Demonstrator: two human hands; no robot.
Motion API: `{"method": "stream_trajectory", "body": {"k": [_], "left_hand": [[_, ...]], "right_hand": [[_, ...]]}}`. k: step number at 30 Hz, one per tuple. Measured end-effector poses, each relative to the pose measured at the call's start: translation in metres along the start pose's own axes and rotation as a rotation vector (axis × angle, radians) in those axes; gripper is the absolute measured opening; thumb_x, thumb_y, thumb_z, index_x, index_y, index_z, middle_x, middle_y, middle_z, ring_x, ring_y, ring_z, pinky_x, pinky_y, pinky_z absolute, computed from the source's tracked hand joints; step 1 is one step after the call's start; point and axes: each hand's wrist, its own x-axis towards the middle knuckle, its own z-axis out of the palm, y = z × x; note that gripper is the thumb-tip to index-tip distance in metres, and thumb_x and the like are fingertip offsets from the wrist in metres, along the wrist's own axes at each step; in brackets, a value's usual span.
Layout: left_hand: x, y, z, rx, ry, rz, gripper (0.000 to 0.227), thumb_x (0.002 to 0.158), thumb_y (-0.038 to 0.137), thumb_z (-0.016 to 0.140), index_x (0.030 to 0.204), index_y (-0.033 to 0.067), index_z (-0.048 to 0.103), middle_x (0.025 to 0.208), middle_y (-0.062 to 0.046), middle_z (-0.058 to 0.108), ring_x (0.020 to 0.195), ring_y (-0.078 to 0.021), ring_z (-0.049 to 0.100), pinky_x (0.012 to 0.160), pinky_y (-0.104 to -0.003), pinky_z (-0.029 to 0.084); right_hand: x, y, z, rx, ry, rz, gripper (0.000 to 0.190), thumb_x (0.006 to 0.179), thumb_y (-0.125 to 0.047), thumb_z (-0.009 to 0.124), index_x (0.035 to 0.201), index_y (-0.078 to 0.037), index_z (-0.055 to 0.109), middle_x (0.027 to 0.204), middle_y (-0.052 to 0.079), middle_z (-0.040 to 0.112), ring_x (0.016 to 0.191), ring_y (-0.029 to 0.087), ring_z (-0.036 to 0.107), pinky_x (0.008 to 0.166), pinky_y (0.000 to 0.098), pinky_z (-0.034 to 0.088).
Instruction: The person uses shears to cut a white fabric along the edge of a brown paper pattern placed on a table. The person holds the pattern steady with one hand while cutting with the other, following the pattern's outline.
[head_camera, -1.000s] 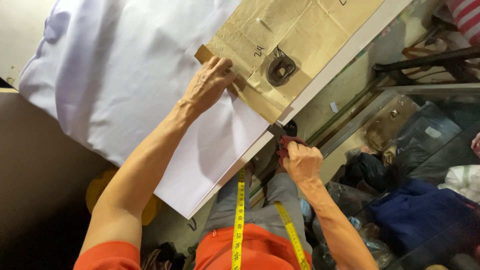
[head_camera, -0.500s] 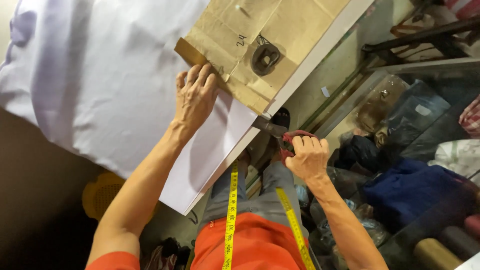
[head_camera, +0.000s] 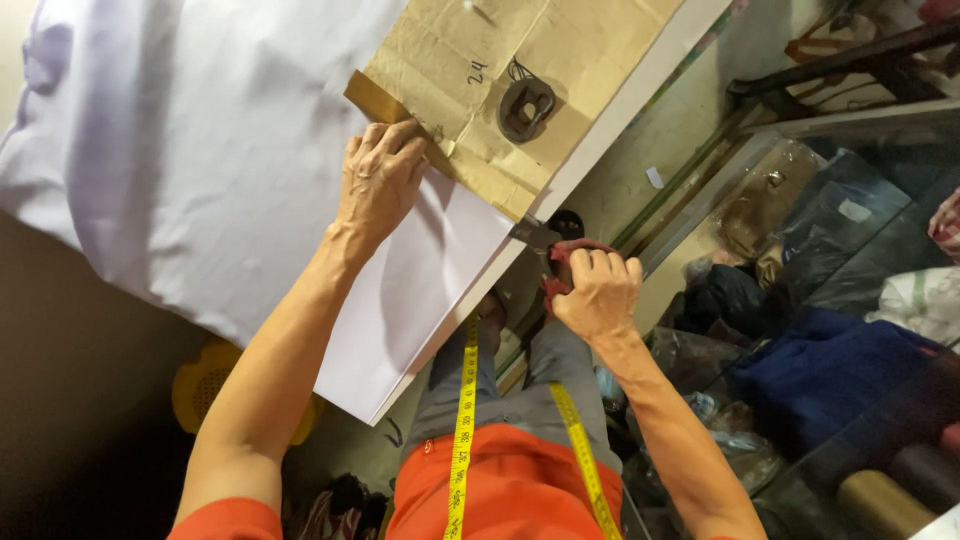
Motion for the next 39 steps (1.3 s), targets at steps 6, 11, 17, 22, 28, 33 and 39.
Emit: {"method": "stream_trajectory", "body": {"k": [6, 11, 17, 22, 28, 33, 39], "left_hand": [[0.007, 0.003, -0.006, -0.007, -0.023, -0.027, 0.019, 0.086, 0.029, 0.081, 0.099, 0.0192, 0.072, 0.114, -0.002, 0.066, 0.106, -0.0221, 0.06, 0.084, -0.036, 0.046], [0.008, 0.0, 0.002, 0.007, -0.023, -0.053, 0.019, 0.089, 0.037, 0.079, 0.092, 0.0207, 0.07, 0.109, 0.002, 0.065, 0.104, -0.0203, 0.058, 0.087, -0.035, 0.044], [0.011, -0.007, 0.013, 0.008, 0.001, -0.016, 0.027, 0.081, 0.038, 0.086, 0.087, 0.0192, 0.068, 0.102, 0.001, 0.063, 0.099, -0.02, 0.057, 0.092, -0.035, 0.045], [0.012, -0.013, 0.015, -0.044, 0.008, -0.021, 0.026, 0.086, 0.038, 0.084, 0.083, 0.0176, 0.067, 0.097, 0.0, 0.062, 0.093, -0.0209, 0.058, 0.084, -0.033, 0.049], [0.014, -0.023, 0.016, -0.082, -0.012, -0.02, 0.017, 0.084, 0.033, 0.083, 0.09, 0.0203, 0.073, 0.097, 0.001, 0.063, 0.096, -0.02, 0.059, 0.082, -0.031, 0.05], [0.015, -0.025, 0.014, -0.11, -0.038, -0.031, 0.015, 0.084, 0.029, 0.084, 0.09, 0.019, 0.075, 0.098, 0.002, 0.065, 0.097, -0.0197, 0.059, 0.082, -0.032, 0.051], [0.013, -0.042, 0.03, -0.106, -0.108, 0.002, 0.005, 0.088, 0.02, 0.078, 0.089, 0.0237, 0.076, 0.099, 0.004, 0.066, 0.099, -0.0174, 0.061, 0.081, -0.028, 0.054]], "right_hand": [[0.01, -0.008, 0.005, 0.007, 0.014, -0.029, 0.028, 0.047, -0.025, 0.062, 0.07, -0.015, 0.051, 0.065, 0.006, 0.046, 0.058, 0.03, 0.05, 0.06, 0.042, 0.037], [0.02, -0.004, 0.002, 0.0, 0.028, -0.044, 0.027, 0.049, -0.025, 0.063, 0.072, -0.015, 0.052, 0.066, 0.006, 0.046, 0.059, 0.03, 0.051, 0.06, 0.0422, 0.037], [0.014, -0.009, 0.014, -0.023, 0.054, -0.075, 0.021, 0.051, -0.016, 0.06, 0.069, -0.015, 0.049, 0.061, 0.005, 0.042, 0.053, 0.028, 0.047, 0.059, 0.0407, 0.038], [-0.014, 0.008, 0.041, -0.032, 0.023, -0.114, 0.017, 0.054, -0.015, 0.061, 0.067, -0.016, 0.05, 0.056, 0.004, 0.044, 0.049, 0.027, 0.048, 0.055, 0.0395, 0.04], [0.011, -0.003, 0.017, -0.023, 0.013, -0.08, 0.019, 0.052, -0.021, 0.062, 0.068, -0.017, 0.052, 0.058, 0.004, 0.047, 0.052, 0.027, 0.053, 0.057, 0.0395, 0.041], [0.026, -0.022, 0.013, -0.027, 0.021, -0.036, 0.023, 0.051, -0.021, 0.062, 0.07, -0.016, 0.051, 0.062, 0.004, 0.046, 0.055, 0.029, 0.052, 0.058, 0.0406, 0.04], [0.016, -0.017, 0.028, -0.057, 0.034, -0.112, 0.018, 0.053, -0.016, 0.059, 0.067, -0.018, 0.049, 0.058, 0.004, 0.043, 0.051, 0.026, 0.05, 0.056, 0.0381, 0.041]]}}
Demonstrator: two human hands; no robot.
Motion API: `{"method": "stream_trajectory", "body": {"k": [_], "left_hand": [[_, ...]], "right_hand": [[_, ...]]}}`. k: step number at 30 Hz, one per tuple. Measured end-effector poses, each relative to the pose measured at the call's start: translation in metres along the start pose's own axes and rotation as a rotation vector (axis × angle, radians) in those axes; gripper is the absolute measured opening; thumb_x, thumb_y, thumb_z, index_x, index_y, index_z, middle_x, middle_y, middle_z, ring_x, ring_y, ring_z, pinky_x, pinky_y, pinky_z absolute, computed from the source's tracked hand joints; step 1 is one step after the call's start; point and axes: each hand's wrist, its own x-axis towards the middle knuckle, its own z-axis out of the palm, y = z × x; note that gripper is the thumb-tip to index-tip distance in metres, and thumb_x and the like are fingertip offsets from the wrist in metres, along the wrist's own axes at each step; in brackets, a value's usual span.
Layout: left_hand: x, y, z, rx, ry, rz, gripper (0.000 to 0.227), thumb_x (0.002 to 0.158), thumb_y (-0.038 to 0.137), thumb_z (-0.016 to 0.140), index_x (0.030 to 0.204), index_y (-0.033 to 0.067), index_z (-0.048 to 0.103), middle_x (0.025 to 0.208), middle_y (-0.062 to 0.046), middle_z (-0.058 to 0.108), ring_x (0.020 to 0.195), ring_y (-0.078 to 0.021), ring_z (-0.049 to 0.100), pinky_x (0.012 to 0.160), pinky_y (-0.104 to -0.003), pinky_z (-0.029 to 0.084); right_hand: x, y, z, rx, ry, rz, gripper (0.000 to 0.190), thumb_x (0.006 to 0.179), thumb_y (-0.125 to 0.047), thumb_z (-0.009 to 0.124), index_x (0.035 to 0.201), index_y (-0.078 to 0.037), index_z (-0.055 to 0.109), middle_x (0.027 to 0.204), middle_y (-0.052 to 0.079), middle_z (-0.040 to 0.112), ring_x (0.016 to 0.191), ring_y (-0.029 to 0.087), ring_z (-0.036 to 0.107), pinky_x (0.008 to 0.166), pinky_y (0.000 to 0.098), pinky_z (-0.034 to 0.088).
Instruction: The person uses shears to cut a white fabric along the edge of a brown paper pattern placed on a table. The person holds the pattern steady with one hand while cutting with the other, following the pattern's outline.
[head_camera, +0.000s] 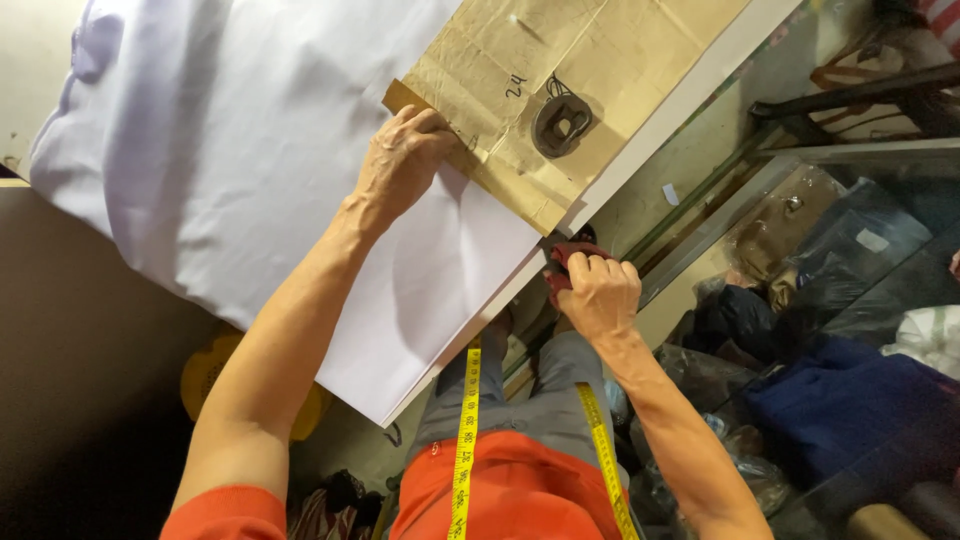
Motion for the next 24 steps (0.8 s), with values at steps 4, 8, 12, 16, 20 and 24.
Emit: {"method": "stream_trajectory", "body": {"k": [4, 8, 12, 16, 20, 24], "left_hand": [[0.004, 0.002, -0.01, 0.026, -0.044, 0.002, 0.012, 0.085, 0.011, 0.076, 0.088, 0.0219, 0.076, 0.1, 0.003, 0.068, 0.097, -0.0179, 0.062, 0.08, -0.028, 0.056], [0.005, -0.003, -0.007, 0.01, -0.048, -0.002, 0.013, 0.088, 0.011, 0.073, 0.091, 0.0237, 0.075, 0.102, 0.005, 0.069, 0.101, -0.017, 0.062, 0.082, -0.028, 0.056], [0.009, -0.001, -0.017, -0.047, -0.087, -0.002, 0.015, 0.086, 0.008, 0.072, 0.093, 0.0209, 0.077, 0.103, 0.003, 0.069, 0.101, -0.0194, 0.063, 0.083, -0.03, 0.058], [0.009, -0.005, -0.013, -0.045, -0.087, 0.004, 0.016, 0.087, 0.008, 0.071, 0.093, 0.0218, 0.077, 0.103, 0.004, 0.068, 0.101, -0.0184, 0.063, 0.083, -0.03, 0.058], [0.017, 0.008, -0.04, -0.043, -0.084, 0.058, 0.012, 0.087, 0.0, 0.074, 0.092, 0.0106, 0.076, 0.098, -0.003, 0.061, 0.094, -0.0236, 0.057, 0.074, -0.033, 0.055], [0.006, -0.003, -0.016, 0.127, 0.064, 0.06, 0.008, 0.088, 0.016, 0.075, 0.086, 0.0222, 0.07, 0.097, 0.001, 0.059, 0.1, -0.0191, 0.057, 0.083, -0.029, 0.052]], "right_hand": [[-0.026, 0.013, 0.022, 0.011, -0.028, -0.001, 0.02, 0.049, -0.015, 0.057, 0.066, -0.019, 0.049, 0.056, 0.002, 0.043, 0.049, 0.025, 0.05, 0.055, 0.0372, 0.042], [0.008, 0.002, -0.006, 0.056, -0.042, 0.026, 0.023, 0.05, -0.021, 0.062, 0.07, -0.017, 0.052, 0.06, 0.004, 0.047, 0.054, 0.028, 0.055, 0.058, 0.0399, 0.043], [0.016, -0.009, -0.002, 0.04, -0.012, 0.06, 0.024, 0.047, -0.018, 0.06, 0.068, -0.018, 0.049, 0.059, 0.002, 0.042, 0.052, 0.029, 0.05, 0.057, 0.0396, 0.039], [0.003, -0.004, 0.007, 0.063, -0.035, 0.05, 0.028, 0.044, -0.019, 0.061, 0.069, -0.017, 0.049, 0.06, 0.002, 0.043, 0.054, 0.029, 0.051, 0.058, 0.04, 0.04], [-0.001, 0.002, 0.009, 0.079, -0.105, 0.022, 0.02, 0.052, -0.009, 0.055, 0.065, -0.016, 0.042, 0.054, 0.004, 0.039, 0.048, 0.025, 0.038, 0.05, 0.0365, 0.036], [-0.009, 0.008, 0.012, 0.075, -0.098, 0.04, 0.018, 0.052, -0.021, 0.06, 0.068, -0.017, 0.051, 0.057, 0.004, 0.049, 0.052, 0.028, 0.058, 0.056, 0.0395, 0.045]]}}
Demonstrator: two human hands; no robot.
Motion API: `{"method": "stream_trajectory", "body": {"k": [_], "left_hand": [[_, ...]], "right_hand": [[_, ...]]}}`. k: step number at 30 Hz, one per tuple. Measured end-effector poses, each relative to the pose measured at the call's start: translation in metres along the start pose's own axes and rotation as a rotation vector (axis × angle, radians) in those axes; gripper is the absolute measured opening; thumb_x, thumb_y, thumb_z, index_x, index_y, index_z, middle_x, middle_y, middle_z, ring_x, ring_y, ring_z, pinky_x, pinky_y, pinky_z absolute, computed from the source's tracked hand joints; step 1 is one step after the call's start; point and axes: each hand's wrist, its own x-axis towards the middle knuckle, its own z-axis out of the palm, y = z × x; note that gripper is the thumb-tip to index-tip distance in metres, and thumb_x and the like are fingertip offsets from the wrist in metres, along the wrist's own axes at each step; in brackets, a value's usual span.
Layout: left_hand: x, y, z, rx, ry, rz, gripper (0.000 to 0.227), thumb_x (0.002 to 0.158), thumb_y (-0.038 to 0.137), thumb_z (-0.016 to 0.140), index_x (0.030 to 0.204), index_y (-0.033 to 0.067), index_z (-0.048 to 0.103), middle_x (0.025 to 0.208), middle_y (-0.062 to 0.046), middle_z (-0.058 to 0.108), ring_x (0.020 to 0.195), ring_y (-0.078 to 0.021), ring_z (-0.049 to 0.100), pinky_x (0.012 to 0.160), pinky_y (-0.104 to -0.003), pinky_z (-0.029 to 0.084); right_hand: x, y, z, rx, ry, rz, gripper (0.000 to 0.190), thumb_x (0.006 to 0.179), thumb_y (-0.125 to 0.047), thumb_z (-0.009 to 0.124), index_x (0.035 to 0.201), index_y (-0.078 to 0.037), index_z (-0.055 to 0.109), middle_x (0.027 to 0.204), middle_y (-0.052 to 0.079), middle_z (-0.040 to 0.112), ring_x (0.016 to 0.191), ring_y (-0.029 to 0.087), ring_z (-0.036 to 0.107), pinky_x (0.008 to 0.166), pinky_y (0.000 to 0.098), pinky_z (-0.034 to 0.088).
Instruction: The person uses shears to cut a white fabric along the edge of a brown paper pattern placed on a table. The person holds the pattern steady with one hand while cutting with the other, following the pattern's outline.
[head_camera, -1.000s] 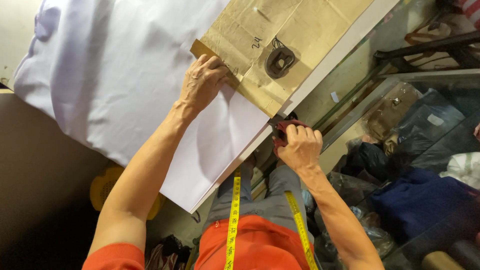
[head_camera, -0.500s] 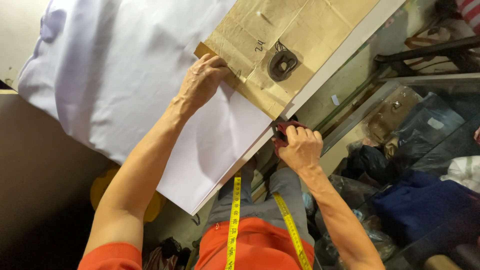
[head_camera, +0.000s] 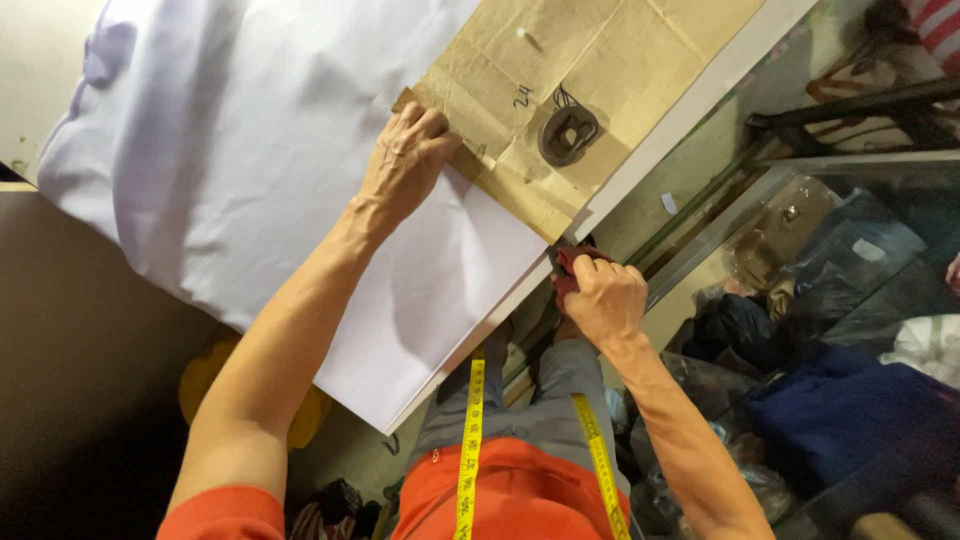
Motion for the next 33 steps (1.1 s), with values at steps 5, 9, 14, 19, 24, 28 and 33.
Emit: {"method": "stream_trajectory", "body": {"k": [5, 9, 14, 19, 24, 28, 33], "left_hand": [[-0.007, -0.01, 0.017, -0.025, 0.026, -0.004, 0.009, 0.087, 0.019, 0.076, 0.091, 0.0219, 0.069, 0.098, 0.002, 0.061, 0.1, -0.0182, 0.058, 0.081, -0.029, 0.054], [-0.003, -0.004, -0.003, -0.064, 0.046, 0.005, 0.009, 0.093, 0.012, 0.069, 0.091, 0.0211, 0.07, 0.098, 0.002, 0.062, 0.1, -0.0182, 0.06, 0.082, -0.028, 0.054], [0.002, -0.004, -0.013, -0.103, 0.043, 0.0, 0.012, 0.094, 0.011, 0.066, 0.089, 0.0212, 0.068, 0.097, 0.002, 0.062, 0.099, -0.0184, 0.06, 0.081, -0.028, 0.054], [0.007, -0.016, -0.011, -0.158, 0.027, -0.042, 0.014, 0.09, 0.009, 0.068, 0.082, 0.0208, 0.067, 0.091, 0.003, 0.065, 0.095, -0.0183, 0.062, 0.079, -0.028, 0.055], [0.016, -0.019, -0.025, -0.359, -0.13, -0.1, 0.014, 0.09, 0.007, 0.064, 0.084, 0.0183, 0.069, 0.096, 0.001, 0.068, 0.101, -0.0221, 0.064, 0.083, -0.034, 0.057], [0.03, -0.027, -0.034, -0.478, -0.202, -0.111, 0.017, 0.089, 0.006, 0.061, 0.082, 0.0183, 0.07, 0.094, 0.0, 0.069, 0.101, -0.025, 0.065, 0.084, -0.039, 0.057], [0.041, -0.031, -0.034, -0.51, -0.228, 0.013, 0.022, 0.083, -0.008, 0.066, 0.075, 0.012, 0.073, 0.073, -0.001, 0.059, 0.075, -0.0256, 0.054, 0.059, -0.04, 0.045]], "right_hand": [[0.025, -0.02, -0.022, 0.013, -0.014, 0.055, 0.024, 0.054, -0.027, 0.064, 0.072, -0.016, 0.053, 0.06, 0.005, 0.05, 0.057, 0.03, 0.059, 0.059, 0.0415, 0.044], [0.04, -0.03, -0.024, 0.003, -0.021, 0.041, 0.024, 0.054, -0.027, 0.062, 0.073, -0.017, 0.052, 0.061, 0.005, 0.049, 0.056, 0.03, 0.059, 0.059, 0.0416, 0.045], [0.017, -0.015, 0.001, 0.035, -0.064, 0.001, 0.018, 0.056, -0.024, 0.062, 0.07, -0.016, 0.052, 0.055, 0.004, 0.05, 0.051, 0.03, 0.06, 0.055, 0.0423, 0.046], [0.034, -0.021, -0.017, 0.063, -0.081, -0.017, 0.023, 0.061, -0.031, 0.068, 0.071, -0.017, 0.053, 0.055, 0.005, 0.052, 0.05, 0.031, 0.063, 0.053, 0.0431, 0.048], [0.048, -0.037, -0.018, 0.016, -0.068, 0.051, 0.024, 0.053, -0.024, 0.067, 0.071, -0.017, 0.052, 0.056, 0.003, 0.052, 0.053, 0.031, 0.061, 0.057, 0.0407, 0.046], [0.04, -0.032, -0.014, 0.006, -0.094, 0.03, 0.027, 0.051, -0.023, 0.068, 0.072, -0.017, 0.053, 0.058, 0.003, 0.052, 0.055, 0.03, 0.063, 0.058, 0.0405, 0.047], [0.034, -0.024, -0.011, 0.058, -0.197, 0.007, 0.026, 0.055, -0.007, 0.066, 0.065, -0.01, 0.043, 0.05, 0.006, 0.049, 0.042, 0.029, 0.045, 0.039, 0.0395, 0.034]]}}
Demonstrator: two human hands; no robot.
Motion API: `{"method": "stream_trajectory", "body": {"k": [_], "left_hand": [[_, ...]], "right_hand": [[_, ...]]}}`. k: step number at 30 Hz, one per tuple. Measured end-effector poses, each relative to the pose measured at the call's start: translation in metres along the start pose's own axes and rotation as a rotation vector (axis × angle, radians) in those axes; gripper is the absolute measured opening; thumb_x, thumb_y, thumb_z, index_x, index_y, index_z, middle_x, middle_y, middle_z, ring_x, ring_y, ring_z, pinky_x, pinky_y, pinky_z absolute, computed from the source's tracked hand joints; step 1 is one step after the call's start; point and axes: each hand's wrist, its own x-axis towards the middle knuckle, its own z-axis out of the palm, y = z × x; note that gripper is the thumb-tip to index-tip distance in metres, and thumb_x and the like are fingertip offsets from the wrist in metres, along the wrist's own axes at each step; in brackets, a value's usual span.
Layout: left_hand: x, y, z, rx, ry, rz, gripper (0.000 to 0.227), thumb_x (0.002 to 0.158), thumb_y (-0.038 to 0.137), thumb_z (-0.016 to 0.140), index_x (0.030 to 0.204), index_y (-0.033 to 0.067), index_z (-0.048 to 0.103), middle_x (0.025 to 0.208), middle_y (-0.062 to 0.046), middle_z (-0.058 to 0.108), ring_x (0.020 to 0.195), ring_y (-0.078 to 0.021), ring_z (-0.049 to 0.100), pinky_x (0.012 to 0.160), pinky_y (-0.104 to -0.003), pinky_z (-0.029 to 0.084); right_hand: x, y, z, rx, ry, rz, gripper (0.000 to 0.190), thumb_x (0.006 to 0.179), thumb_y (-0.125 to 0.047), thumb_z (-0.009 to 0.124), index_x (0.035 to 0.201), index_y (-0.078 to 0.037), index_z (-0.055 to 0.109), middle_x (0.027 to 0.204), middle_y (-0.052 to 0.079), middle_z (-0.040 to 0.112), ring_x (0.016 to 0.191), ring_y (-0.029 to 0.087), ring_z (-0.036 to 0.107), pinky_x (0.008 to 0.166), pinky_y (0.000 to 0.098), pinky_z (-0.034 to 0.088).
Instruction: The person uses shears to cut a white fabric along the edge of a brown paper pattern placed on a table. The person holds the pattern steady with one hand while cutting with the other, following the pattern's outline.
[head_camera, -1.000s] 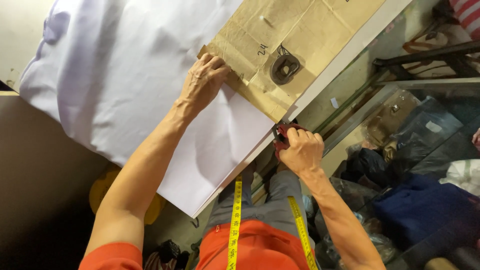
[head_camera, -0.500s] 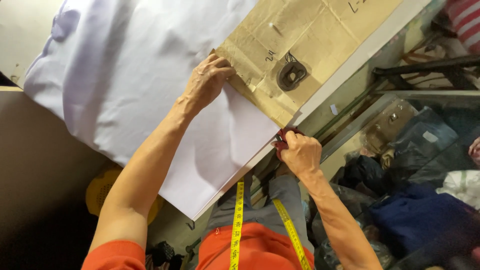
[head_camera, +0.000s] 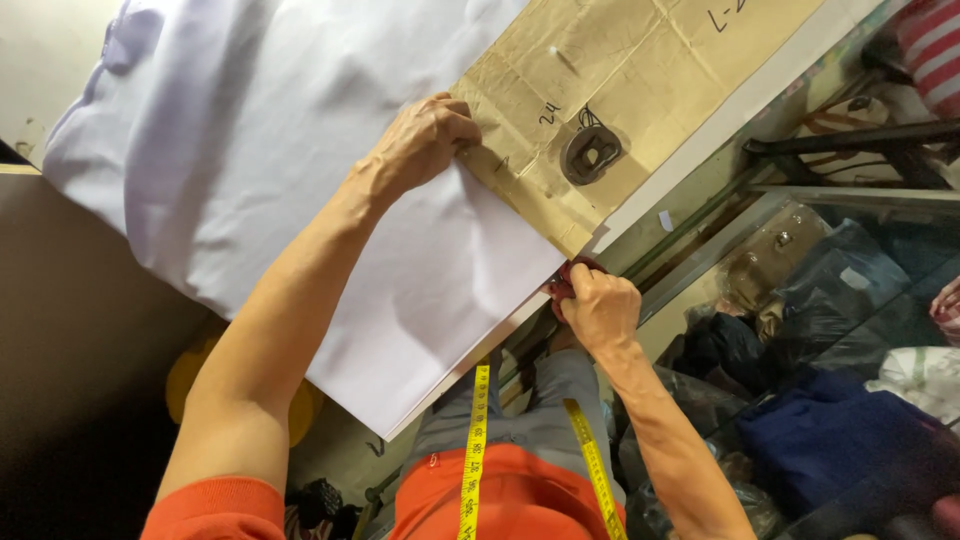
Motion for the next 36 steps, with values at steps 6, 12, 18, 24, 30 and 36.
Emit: {"method": "stream_trajectory", "body": {"k": [6, 12, 18, 24, 30, 36], "left_hand": [[-0.018, 0.018, 0.014, 0.175, 0.132, 0.02, 0.022, 0.1, -0.007, 0.06, 0.087, 0.0073, 0.07, 0.086, -0.005, 0.063, 0.081, -0.027, 0.053, 0.06, -0.039, 0.048], [-0.038, 0.059, 0.048, 0.509, 0.439, -0.056, 0.039, 0.08, 0.016, 0.087, 0.111, 0.0062, 0.066, 0.115, -0.012, 0.06, 0.113, -0.031, 0.058, 0.104, -0.048, 0.041], [-0.046, 0.099, 0.103, 0.377, 0.21, -0.561, 0.095, 0.099, 0.066, 0.067, 0.163, 0.0035, 0.036, 0.169, -0.021, 0.02, 0.156, -0.0377, 0.012, 0.123, -0.059, -0.001], [-0.037, 0.125, 0.088, 0.237, -0.096, -0.782, 0.113, 0.099, 0.089, 0.047, 0.17, 0.0172, -0.003, 0.17, -0.011, -0.018, 0.159, -0.0306, -0.016, 0.122, -0.062, -0.017], [-0.038, 0.134, 0.08, 0.191, -0.037, -0.745, 0.107, 0.097, 0.075, 0.052, 0.17, 0.0113, 0.006, 0.172, -0.016, -0.006, 0.159, -0.0343, -0.009, 0.122, -0.06, -0.013], [-0.038, 0.132, 0.077, 0.16, -0.019, -0.747, 0.108, 0.095, 0.07, 0.061, 0.17, 0.0135, 0.007, 0.173, -0.013, -0.005, 0.16, -0.0326, -0.007, 0.122, -0.061, -0.012]], "right_hand": [[0.001, -0.003, -0.015, -0.013, 0.023, 0.021, 0.019, 0.064, -0.01, 0.063, 0.07, -0.012, 0.045, 0.052, 0.005, 0.043, 0.043, 0.029, 0.038, 0.046, 0.0389, 0.027], [-0.025, 0.02, -0.086, 0.09, -0.372, 0.211, 0.042, 0.068, -0.05, 0.08, 0.096, -0.02, 0.068, 0.086, 0.008, 0.076, 0.083, 0.041, 0.071, 0.067, 0.0524, 0.053], [-0.052, 0.05, -0.157, 0.421, -0.857, 0.526, 0.055, 0.071, -0.04, 0.091, 0.061, -0.015, 0.043, 0.053, 0.0, 0.048, 0.057, 0.013, 0.038, 0.058, 0.035, 0.035], [-0.063, 0.075, -0.137, 0.889, -0.968, 0.61, 0.041, 0.084, -0.028, 0.084, 0.07, -0.016, 0.048, 0.065, -0.004, 0.042, 0.061, 0.008, 0.038, 0.056, 0.0289, 0.03], [-0.069, 0.095, -0.108, 1.127, -1.021, 0.669, 0.034, 0.089, -0.022, 0.081, 0.078, -0.011, 0.05, 0.066, -0.002, 0.042, 0.054, 0.008, 0.046, 0.049, 0.0269, 0.044], [-0.047, 0.103, -0.096, 0.882, -0.993, 0.444, 0.047, 0.085, -0.028, 0.085, 0.071, -0.018, 0.041, 0.066, -0.007, 0.034, 0.061, 0.006, 0.031, 0.055, 0.0293, 0.028]]}}
